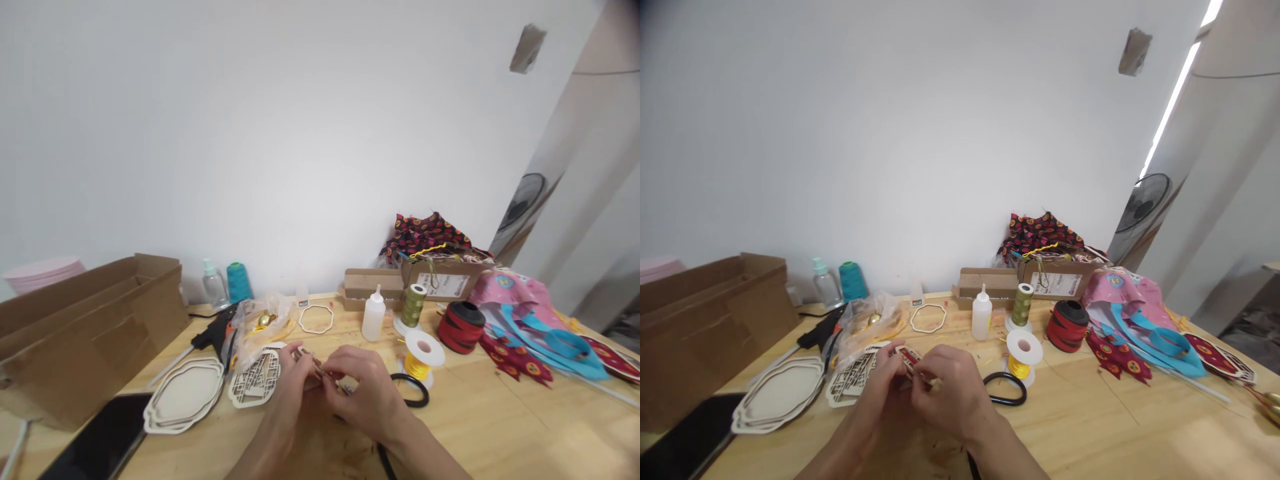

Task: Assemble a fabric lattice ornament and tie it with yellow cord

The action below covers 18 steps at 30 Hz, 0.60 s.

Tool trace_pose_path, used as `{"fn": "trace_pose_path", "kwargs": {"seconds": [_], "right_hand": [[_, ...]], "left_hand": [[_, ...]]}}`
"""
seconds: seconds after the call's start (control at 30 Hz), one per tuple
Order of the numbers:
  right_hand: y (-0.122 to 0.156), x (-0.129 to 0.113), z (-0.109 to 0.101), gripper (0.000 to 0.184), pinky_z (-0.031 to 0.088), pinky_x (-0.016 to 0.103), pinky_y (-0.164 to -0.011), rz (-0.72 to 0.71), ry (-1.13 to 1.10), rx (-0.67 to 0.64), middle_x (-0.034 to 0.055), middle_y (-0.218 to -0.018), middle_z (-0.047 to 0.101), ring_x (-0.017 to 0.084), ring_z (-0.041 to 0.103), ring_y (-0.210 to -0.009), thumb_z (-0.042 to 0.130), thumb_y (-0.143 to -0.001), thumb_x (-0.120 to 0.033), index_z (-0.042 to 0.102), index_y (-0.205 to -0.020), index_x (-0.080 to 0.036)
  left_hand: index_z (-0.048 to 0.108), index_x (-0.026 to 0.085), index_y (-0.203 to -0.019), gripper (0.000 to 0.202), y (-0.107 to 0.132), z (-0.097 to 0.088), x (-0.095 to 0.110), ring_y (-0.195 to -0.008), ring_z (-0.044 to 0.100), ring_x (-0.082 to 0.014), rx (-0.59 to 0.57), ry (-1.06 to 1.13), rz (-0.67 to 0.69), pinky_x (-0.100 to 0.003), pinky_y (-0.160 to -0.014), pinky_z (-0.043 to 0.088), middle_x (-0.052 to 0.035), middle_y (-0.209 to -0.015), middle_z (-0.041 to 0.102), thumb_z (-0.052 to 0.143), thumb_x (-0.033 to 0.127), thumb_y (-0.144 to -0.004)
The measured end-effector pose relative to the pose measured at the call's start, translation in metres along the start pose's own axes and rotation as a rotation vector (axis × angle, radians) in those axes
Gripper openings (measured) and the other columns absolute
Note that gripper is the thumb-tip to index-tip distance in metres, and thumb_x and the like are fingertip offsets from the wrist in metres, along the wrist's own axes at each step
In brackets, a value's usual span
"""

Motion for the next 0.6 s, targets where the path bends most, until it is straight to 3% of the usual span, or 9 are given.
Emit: {"fn": "trace_pose_path", "kwargs": {"seconds": [0.2, 0.37, 0.5, 0.6], "right_hand": [[-0.005, 0.013, -0.012, 0.009, 0.043, 0.023, -0.057, 0.124, 0.0, 0.033, 0.0023, -0.065, 0.061, 0.013, 0.055, -0.06, 0.052, -0.072, -0.017, 0.061, -0.07, -0.017], [0.012, 0.009, -0.032, 0.006, 0.045, 0.027, -0.061, 0.21, 0.199, -0.111, 0.0029, -0.071, 0.063, 0.017, 0.059, -0.067, 0.056, -0.068, -0.02, 0.061, -0.072, -0.02], [0.05, 0.013, -0.052, 0.036, 0.047, 0.034, -0.072, 0.297, 0.409, -0.315, 0.0103, -0.089, 0.063, 0.026, 0.058, -0.083, 0.065, -0.056, -0.019, 0.061, -0.091, -0.019], [0.067, 0.022, -0.055, 0.054, 0.045, 0.035, -0.081, 0.321, 0.49, -0.457, 0.014, -0.1, 0.06, 0.029, 0.054, -0.093, 0.064, -0.051, -0.016, 0.057, -0.104, -0.016]], "left_hand": [[0.048, 0.019, -0.072, 0.012, 0.014, 0.005, 0.025, -0.059, 0.057, -0.0144, -0.124, 0.221, -0.172, -0.032, -0.063, 0.048, 0.0045, -0.058, 0.053, 0.055, 0.019, -0.062], [0.049, 0.018, -0.069, 0.006, 0.01, 0.0, 0.026, -0.062, 0.057, -0.0144, -0.166, 0.323, -0.212, -0.035, -0.069, 0.049, 0.0036, -0.059, 0.054, 0.051, 0.013, -0.066], [0.048, 0.018, -0.073, 0.009, 0.008, -0.005, 0.023, -0.062, 0.058, -0.0144, -0.159, 0.326, -0.172, -0.037, -0.07, 0.05, 0.0036, -0.059, 0.056, 0.049, 0.011, -0.067], [0.047, 0.018, -0.079, 0.016, 0.008, -0.006, 0.022, -0.061, 0.058, -0.0138, -0.141, 0.292, -0.114, -0.035, -0.067, 0.051, 0.0036, -0.062, 0.057, 0.05, 0.011, -0.065]]}}
Point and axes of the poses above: each hand's wrist, its own y-axis away from the middle knuckle, its own z-axis out of the palm, x = y × z, the point moved 1 cm from there along -y, towards the middle knuckle
